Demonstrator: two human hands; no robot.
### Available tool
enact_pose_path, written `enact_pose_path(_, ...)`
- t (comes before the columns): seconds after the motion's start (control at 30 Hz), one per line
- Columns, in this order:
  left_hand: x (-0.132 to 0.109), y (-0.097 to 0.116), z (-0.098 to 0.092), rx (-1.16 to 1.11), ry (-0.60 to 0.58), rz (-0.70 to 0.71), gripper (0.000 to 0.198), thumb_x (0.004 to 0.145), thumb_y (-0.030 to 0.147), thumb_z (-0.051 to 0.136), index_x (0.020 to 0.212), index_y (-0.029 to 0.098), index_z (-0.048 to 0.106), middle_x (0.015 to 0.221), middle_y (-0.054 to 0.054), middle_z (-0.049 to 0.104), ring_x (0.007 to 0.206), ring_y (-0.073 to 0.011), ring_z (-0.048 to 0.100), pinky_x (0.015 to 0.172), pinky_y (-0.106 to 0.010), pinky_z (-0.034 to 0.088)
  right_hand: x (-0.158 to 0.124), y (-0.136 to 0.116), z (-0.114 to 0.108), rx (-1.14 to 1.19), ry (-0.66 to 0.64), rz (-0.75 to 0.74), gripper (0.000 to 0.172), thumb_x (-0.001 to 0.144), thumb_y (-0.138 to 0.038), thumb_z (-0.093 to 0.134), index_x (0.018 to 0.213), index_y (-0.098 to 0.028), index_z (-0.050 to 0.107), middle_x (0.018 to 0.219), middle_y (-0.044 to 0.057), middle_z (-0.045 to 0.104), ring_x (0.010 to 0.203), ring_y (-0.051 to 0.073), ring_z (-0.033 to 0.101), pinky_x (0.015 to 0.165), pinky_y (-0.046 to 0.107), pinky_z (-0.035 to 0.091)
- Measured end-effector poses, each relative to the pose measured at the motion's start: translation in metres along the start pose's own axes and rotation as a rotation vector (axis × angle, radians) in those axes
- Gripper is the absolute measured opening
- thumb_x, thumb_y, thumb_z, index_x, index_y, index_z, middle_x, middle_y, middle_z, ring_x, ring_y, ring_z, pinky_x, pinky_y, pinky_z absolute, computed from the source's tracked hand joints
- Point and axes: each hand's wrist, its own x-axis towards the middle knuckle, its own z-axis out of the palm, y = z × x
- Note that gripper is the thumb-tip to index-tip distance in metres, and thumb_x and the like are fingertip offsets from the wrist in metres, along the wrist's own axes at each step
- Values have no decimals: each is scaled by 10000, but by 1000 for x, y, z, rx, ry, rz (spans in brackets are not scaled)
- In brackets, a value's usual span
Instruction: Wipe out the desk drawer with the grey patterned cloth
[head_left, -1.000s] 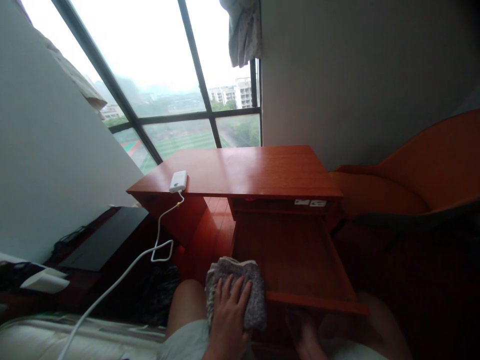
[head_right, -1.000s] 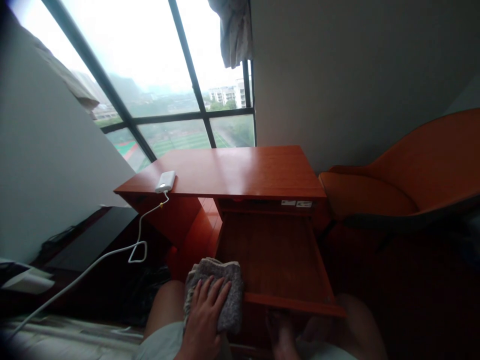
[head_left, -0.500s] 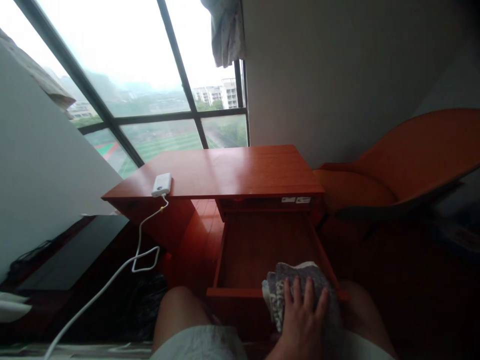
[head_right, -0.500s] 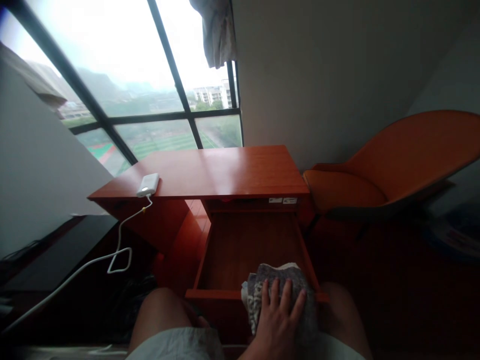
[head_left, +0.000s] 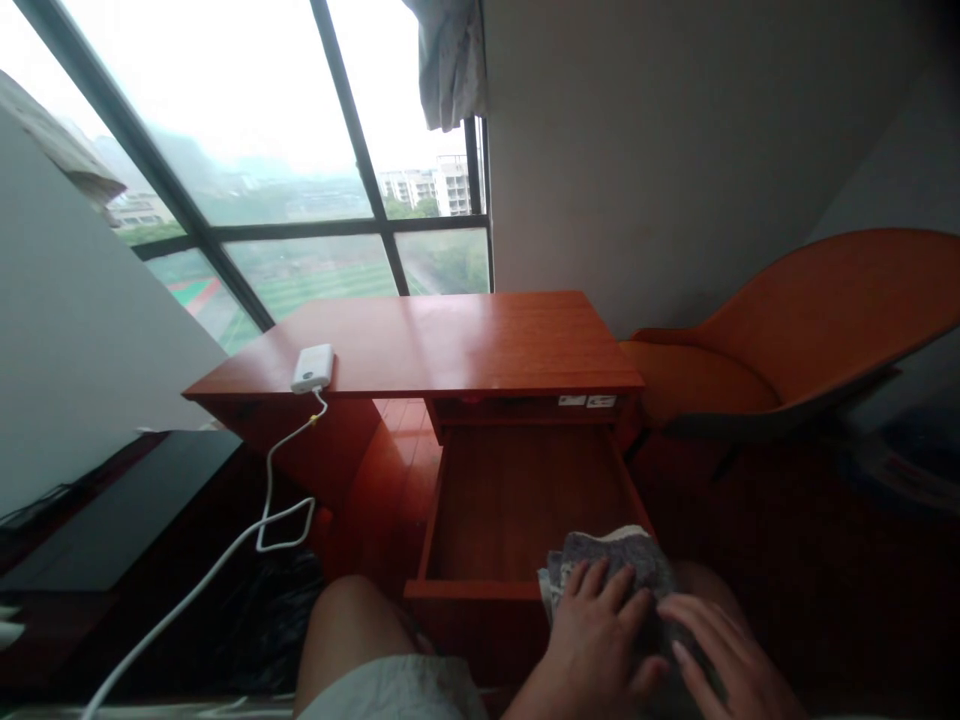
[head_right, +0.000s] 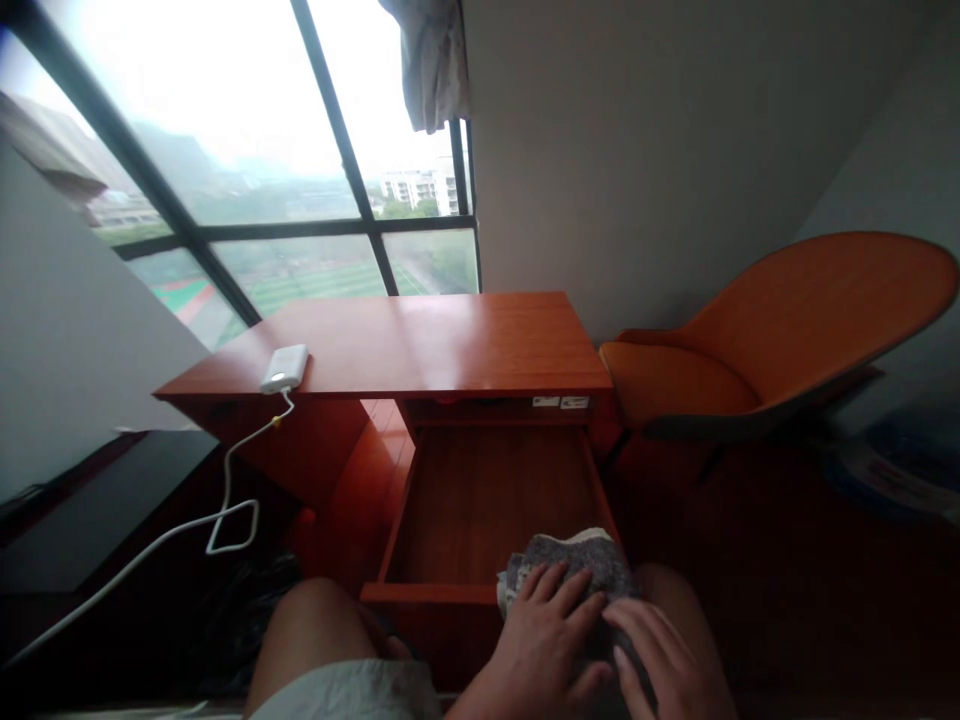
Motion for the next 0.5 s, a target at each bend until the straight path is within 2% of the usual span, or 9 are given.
enact_pose_path(0.03, -10, -6, -6, 9, 23, 13, 649, 902, 567, 550, 1493, 327, 428, 1571, -55, 447, 1428, -374, 385, 1180, -625, 267, 4, 3, 9, -120, 12, -120, 369, 805, -339, 619, 1165, -274, 667, 1127, 18, 775, 999, 184, 729, 844, 262, 580)
enact_pose_path(0.1, -32, -20, -18, 36, 59, 35, 577, 910, 458, 578, 1462, 329, 468, 1540, -35, 492, 1411, -332, 426, 1191, -577, 293, 10, -2, 36, -295, 34, -251, 553, 708, -329, 680, 1247, -219, 623, 1226, 86, 737, 1078, 266, 701, 883, 370, 570)
enact_pose_path(0.2, -69, -45, -38, 72, 142, -6, 457, 909, 264, 558, 1363, 320, 568, 1450, -22, 590, 1370, -260, 494, 1190, -510, 339, 20, -31, 75, -367, -27, -198, 706, 604, -318, 737, 1276, -142, 605, 1229, 193, 708, 1138, 384, 647, 972, 542, 507)
enact_pose_path(0.27, -96, -66, -52, 77, 258, -65, 418, 910, 184, 506, 1291, 307, 626, 1387, -41, 638, 1325, -238, 541, 1161, -490, 389, 35, -57, 88, -321, -162, -99, 713, 598, -314, 758, 1267, -120, 609, 1195, 221, 701, 1142, 410, 626, 1025, 619, 450)
enact_pose_path(0.37, -137, -101, -70, 36, 547, -257, 381, 916, 184, 463, 1220, 266, 678, 1341, -96, 653, 1265, -247, 590, 1052, -443, 505, 70, -97, 93, -165, -484, 21, 551, 630, -228, 727, 1168, -144, 642, 1208, 184, 676, 1135, 361, 615, 1027, 541, 475)
enact_pose_path(0.43, -159, -122, -78, -5, 729, -408, 347, 923, 257, 489, 1210, 243, 684, 1354, -115, 636, 1257, -263, 594, 1054, -458, 503, 95, -122, 95, -68, -608, 6, 520, 624, -164, 692, 1140, -150, 628, 1261, 171, 641, 1146, 348, 601, 998, 504, 498)
enact_pose_path(0.5, -173, -137, -84, -68, 868, -541, 359, 894, 362, 551, 1194, 221, 689, 1333, -126, 646, 1257, -292, 593, 1075, -488, 481, 113, -146, 102, -18, -660, -56, 520, 636, -156, 670, 1152, -144, 601, 1273, 177, 622, 1128, 352, 601, 955, 507, 519)
